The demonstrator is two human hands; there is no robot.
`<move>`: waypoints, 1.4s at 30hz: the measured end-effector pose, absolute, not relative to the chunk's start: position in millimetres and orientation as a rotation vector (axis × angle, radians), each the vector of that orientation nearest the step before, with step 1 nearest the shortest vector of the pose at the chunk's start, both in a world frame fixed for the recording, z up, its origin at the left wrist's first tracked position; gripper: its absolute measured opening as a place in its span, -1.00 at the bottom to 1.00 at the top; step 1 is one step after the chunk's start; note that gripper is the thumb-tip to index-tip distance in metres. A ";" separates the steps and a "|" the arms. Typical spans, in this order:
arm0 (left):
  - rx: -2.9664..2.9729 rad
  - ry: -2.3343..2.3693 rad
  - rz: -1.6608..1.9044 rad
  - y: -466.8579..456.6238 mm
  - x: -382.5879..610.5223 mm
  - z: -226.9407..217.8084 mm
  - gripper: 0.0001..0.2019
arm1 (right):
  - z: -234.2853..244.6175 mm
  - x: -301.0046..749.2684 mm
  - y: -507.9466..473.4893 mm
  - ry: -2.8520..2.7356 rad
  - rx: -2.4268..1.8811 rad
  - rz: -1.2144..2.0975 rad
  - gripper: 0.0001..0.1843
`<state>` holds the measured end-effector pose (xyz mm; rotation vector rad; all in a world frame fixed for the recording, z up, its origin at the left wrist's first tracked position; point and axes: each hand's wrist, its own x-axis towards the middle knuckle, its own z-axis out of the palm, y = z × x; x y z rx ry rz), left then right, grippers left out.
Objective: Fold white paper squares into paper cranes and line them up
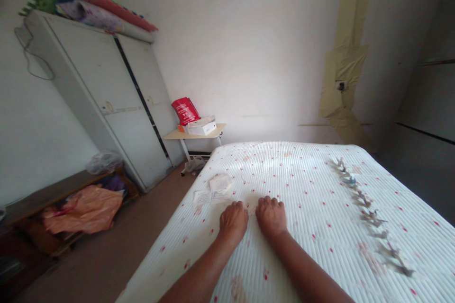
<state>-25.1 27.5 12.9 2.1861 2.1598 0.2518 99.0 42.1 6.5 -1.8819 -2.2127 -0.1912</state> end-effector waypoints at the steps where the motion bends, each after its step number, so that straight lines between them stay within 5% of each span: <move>1: 2.181 2.164 0.259 27.5 -25.0 13.4 -0.73 | 7.0 98.5 41.9 -2.207 -1.896 -0.188 -0.74; 29: 2.181 2.198 0.284 28.2 -25.7 8.4 -0.81 | 9.3 97.6 41.5 -2.003 -2.023 0.042 -0.69; 42: 1.910 1.813 0.738 38.6 -73.2 3.3 -0.76 | 9.7 99.5 42.7 -2.028 -2.026 0.056 -0.69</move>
